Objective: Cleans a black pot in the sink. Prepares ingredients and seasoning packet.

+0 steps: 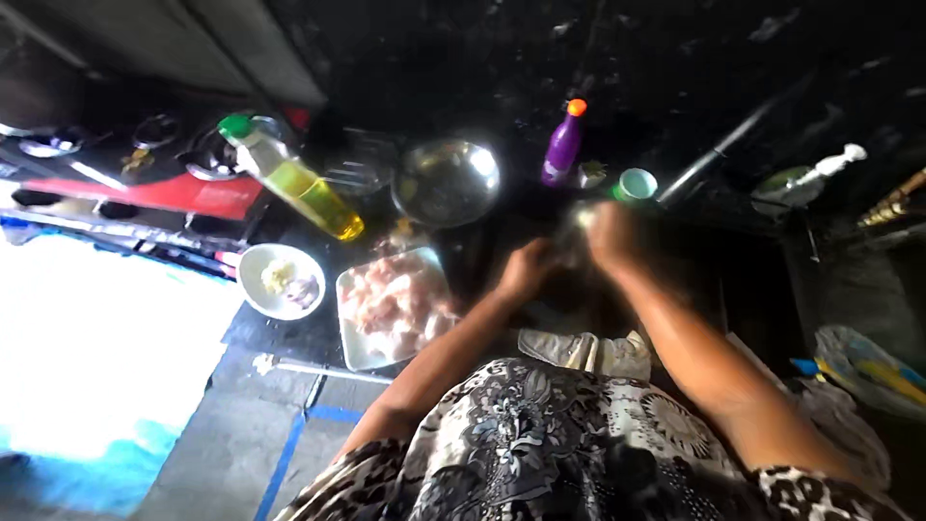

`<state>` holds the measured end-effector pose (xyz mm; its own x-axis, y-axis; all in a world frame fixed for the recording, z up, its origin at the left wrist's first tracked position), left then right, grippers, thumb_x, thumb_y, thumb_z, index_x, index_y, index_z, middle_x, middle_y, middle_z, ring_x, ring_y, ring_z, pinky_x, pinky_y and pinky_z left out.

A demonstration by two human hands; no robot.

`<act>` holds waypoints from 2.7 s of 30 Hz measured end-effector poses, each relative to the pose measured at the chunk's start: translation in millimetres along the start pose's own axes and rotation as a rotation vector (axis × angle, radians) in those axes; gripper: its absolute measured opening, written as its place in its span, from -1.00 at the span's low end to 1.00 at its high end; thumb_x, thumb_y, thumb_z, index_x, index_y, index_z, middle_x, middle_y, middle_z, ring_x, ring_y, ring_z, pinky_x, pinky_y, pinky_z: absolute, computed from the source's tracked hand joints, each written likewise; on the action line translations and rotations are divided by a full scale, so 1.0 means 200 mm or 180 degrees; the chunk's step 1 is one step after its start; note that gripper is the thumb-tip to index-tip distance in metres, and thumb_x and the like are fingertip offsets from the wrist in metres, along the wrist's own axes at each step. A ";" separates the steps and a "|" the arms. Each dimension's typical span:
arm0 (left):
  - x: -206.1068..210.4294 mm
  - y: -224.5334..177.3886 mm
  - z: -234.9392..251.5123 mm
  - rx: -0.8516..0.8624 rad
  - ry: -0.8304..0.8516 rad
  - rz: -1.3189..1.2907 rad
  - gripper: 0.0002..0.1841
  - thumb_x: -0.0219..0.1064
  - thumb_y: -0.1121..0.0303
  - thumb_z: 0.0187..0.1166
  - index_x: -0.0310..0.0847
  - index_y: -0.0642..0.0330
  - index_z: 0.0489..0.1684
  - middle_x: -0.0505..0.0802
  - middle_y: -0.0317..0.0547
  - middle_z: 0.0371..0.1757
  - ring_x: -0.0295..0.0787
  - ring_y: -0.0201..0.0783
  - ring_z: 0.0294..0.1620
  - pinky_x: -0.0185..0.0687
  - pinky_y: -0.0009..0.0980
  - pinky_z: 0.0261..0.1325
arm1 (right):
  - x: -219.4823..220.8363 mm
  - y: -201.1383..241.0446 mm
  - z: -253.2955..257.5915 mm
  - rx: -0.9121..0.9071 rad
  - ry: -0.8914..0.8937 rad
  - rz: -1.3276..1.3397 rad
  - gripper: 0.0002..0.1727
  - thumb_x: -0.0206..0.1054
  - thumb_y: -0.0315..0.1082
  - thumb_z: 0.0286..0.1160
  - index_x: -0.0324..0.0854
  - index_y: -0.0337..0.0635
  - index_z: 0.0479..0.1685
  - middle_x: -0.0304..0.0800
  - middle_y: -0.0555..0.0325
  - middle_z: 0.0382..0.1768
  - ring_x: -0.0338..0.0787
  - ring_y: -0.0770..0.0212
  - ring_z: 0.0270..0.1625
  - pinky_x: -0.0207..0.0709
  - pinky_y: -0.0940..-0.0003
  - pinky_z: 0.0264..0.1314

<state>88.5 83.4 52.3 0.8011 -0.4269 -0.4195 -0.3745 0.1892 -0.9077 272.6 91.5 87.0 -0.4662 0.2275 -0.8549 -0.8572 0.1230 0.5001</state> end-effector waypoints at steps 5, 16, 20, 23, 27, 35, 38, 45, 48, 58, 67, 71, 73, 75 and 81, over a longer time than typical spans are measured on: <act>-0.06 0.01 -0.01 -0.0243 -0.0213 -0.0106 -0.61 0.48 0.33 0.57 0.65 0.27 0.30 0.87 0.08 -0.03 0.85 -0.13 -0.08 0.76 -0.06 0.13 | -0.08 0.04 0.13 0.0019 0.0015 0.0282 -0.50 0.16 -0.23 0.76 0.41 -0.22 0.61 0.69 -0.25 0.37 0.74 -0.21 0.38 0.57 -0.22 0.45; -0.19 -0.03 -0.16 0.0421 0.0033 -0.1056 -0.62 0.53 0.59 0.30 0.70 0.30 0.13 0.87 -0.16 -0.09 0.80 -0.43 -0.12 0.78 -0.38 0.06 | -0.21 -0.02 0.37 -0.1147 0.0626 0.1277 -0.57 -0.05 -0.40 0.76 0.59 -0.36 0.41 0.67 -0.14 0.46 0.62 0.10 0.54 0.40 0.13 0.66; -0.16 -0.04 -0.18 0.0339 0.0879 -0.1176 -0.52 0.49 0.61 0.24 0.61 0.30 0.23 0.84 -0.14 -0.04 0.80 -0.41 -0.07 0.78 -0.36 0.09 | -0.24 0.09 0.28 -0.1439 0.0607 0.1023 -0.62 0.01 -0.39 0.64 0.66 -0.42 0.15 0.79 -0.25 0.12 0.77 -0.04 0.23 0.56 -0.05 0.40; -0.16 -0.20 -0.10 -0.0011 0.1073 -0.0910 -0.56 0.49 0.62 0.34 0.59 0.36 0.25 0.84 0.00 -0.05 0.81 -0.28 -0.09 0.79 -0.26 0.06 | -0.21 0.31 0.07 -0.1958 0.0282 0.0540 -0.68 0.18 -0.39 0.55 0.72 -0.45 0.04 0.83 -0.31 0.03 0.82 -0.20 0.18 0.58 -0.16 0.36; -0.15 -0.25 0.00 0.0071 0.0561 -0.0984 -0.63 0.50 0.57 0.35 0.64 0.36 0.14 0.84 -0.04 -0.09 0.79 -0.31 -0.09 0.76 -0.27 0.07 | -0.16 0.48 -0.15 -0.2740 -0.0156 0.0024 -0.66 0.14 -0.28 0.48 0.79 -0.26 -0.05 0.87 -0.14 0.08 0.81 -0.17 0.19 0.53 -0.19 0.30; -0.12 -0.12 -0.19 0.0227 0.0779 -0.1488 -0.55 0.47 0.65 0.29 0.61 0.26 0.21 0.85 -0.15 -0.10 0.80 -0.38 -0.14 0.78 -0.35 0.00 | -0.37 0.30 0.26 -0.1979 0.0317 0.0651 -0.60 0.01 -0.39 0.66 0.76 -0.38 0.12 0.80 -0.23 0.24 0.75 -0.10 0.37 0.49 -0.03 0.56; -0.15 -0.12 -0.17 0.0092 0.0914 -0.1813 -0.49 0.42 0.67 0.20 0.58 0.22 0.23 0.88 -0.20 -0.07 0.84 -0.39 -0.11 0.82 -0.34 0.02 | -0.35 0.43 0.12 -0.2251 0.0238 0.0360 -0.68 0.16 -0.36 0.55 0.80 -0.37 -0.09 0.85 -0.23 0.06 0.79 -0.19 0.24 0.54 -0.19 0.43; -0.22 -0.14 -0.12 0.0069 0.0688 -0.1774 -0.39 0.38 0.64 0.24 0.52 0.20 0.42 0.88 -0.05 0.00 0.87 -0.25 -0.11 0.85 -0.25 -0.03 | -0.23 0.48 0.01 -0.2351 -0.0105 0.0310 -0.53 0.30 -0.46 0.36 0.73 -0.15 0.33 0.74 -0.18 0.33 0.67 -0.24 0.42 0.49 -0.25 0.46; -0.28 -0.13 -0.18 0.0198 0.0685 -0.1650 -0.45 0.44 0.62 0.15 0.60 0.20 0.25 0.90 -0.22 -0.08 0.85 -0.40 -0.14 0.84 -0.36 -0.02 | -0.32 0.32 0.25 -0.1228 0.0098 0.0946 -0.54 0.19 -0.53 0.56 0.53 -0.35 0.46 0.67 -0.25 0.38 0.67 -0.12 0.46 0.50 -0.04 0.57; -0.66 -0.04 -0.38 0.1268 -0.0210 -0.2839 -0.62 0.71 0.31 0.08 0.87 -0.15 -0.05 0.96 -0.41 -0.20 0.89 -0.55 -0.21 0.84 -0.54 -0.09 | -0.20 -0.01 0.15 0.1097 0.0831 0.2121 -0.54 0.01 -0.23 0.90 0.45 -0.36 0.55 0.57 -0.21 0.50 0.56 0.02 0.51 0.40 0.10 0.60; -0.52 0.15 -0.23 0.0048 -0.1713 -0.3925 -0.81 0.07 0.39 0.55 0.62 0.08 -0.09 0.89 -0.17 -0.29 0.89 -0.31 -0.27 0.86 -0.30 -0.22 | 0.16 -0.22 -0.20 0.1585 -0.0214 0.2663 -0.53 -0.09 -0.15 0.91 0.47 -0.24 0.53 0.67 -0.09 0.36 0.67 0.10 0.36 0.58 0.09 0.42; -0.45 0.14 -0.14 -0.0561 -0.2094 -0.3821 -0.86 0.14 0.41 0.69 0.56 0.12 0.06 0.84 -0.11 -0.19 0.84 -0.26 -0.18 0.82 -0.23 -0.14 | 0.24 -0.26 -0.33 0.1463 -0.0347 0.2008 -0.44 0.06 -0.29 0.84 0.21 -0.21 0.78 0.45 -0.27 0.62 0.51 -0.18 0.62 0.41 -0.22 0.60; -0.39 0.13 -0.09 -0.0752 -0.2119 -0.3823 -0.83 0.21 0.40 0.68 0.55 0.16 0.12 0.82 -0.05 -0.10 0.82 -0.18 -0.10 0.79 -0.14 -0.06 | 0.20 -0.21 -0.36 0.1179 -0.0652 0.1548 -0.38 0.08 -0.37 0.78 0.13 -0.30 0.80 0.41 -0.32 0.64 0.47 -0.21 0.66 0.36 -0.19 0.66; -0.31 0.13 -0.05 -0.0819 -0.2002 -0.3758 -0.80 0.25 0.40 0.65 0.52 0.14 0.15 0.80 -0.04 -0.07 0.79 -0.16 -0.08 0.78 -0.10 -0.03 | 0.15 -0.12 -0.38 0.0397 -0.1149 0.1329 -0.39 0.14 -0.41 0.68 0.21 -0.44 0.70 0.47 -0.35 0.58 0.54 -0.16 0.61 0.43 -0.07 0.65; -0.09 0.10 -0.03 -0.0822 -0.1237 -0.3470 -0.47 0.17 0.57 0.66 0.24 -0.05 0.59 0.78 -0.03 0.13 0.81 -0.13 0.02 0.80 -0.05 0.00 | 0.03 0.08 -0.22 -0.0978 -0.0846 0.1196 -0.53 0.28 -0.31 0.66 0.60 -0.34 0.48 0.69 -0.21 0.46 0.65 -0.14 0.54 0.46 -0.02 0.66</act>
<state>63.8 88.8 42.4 0.8271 0.0532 0.5595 0.5461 -0.3111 -0.7778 246.1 51.6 84.2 -0.7152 0.4423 -0.5412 -0.6854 -0.2922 0.6670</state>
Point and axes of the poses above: each hand's wrist, its own z-axis towards the middle knuckle, its own x-axis out of the palm, y = z × x, the point moved 5 cm from there along z, towards the middle knuckle
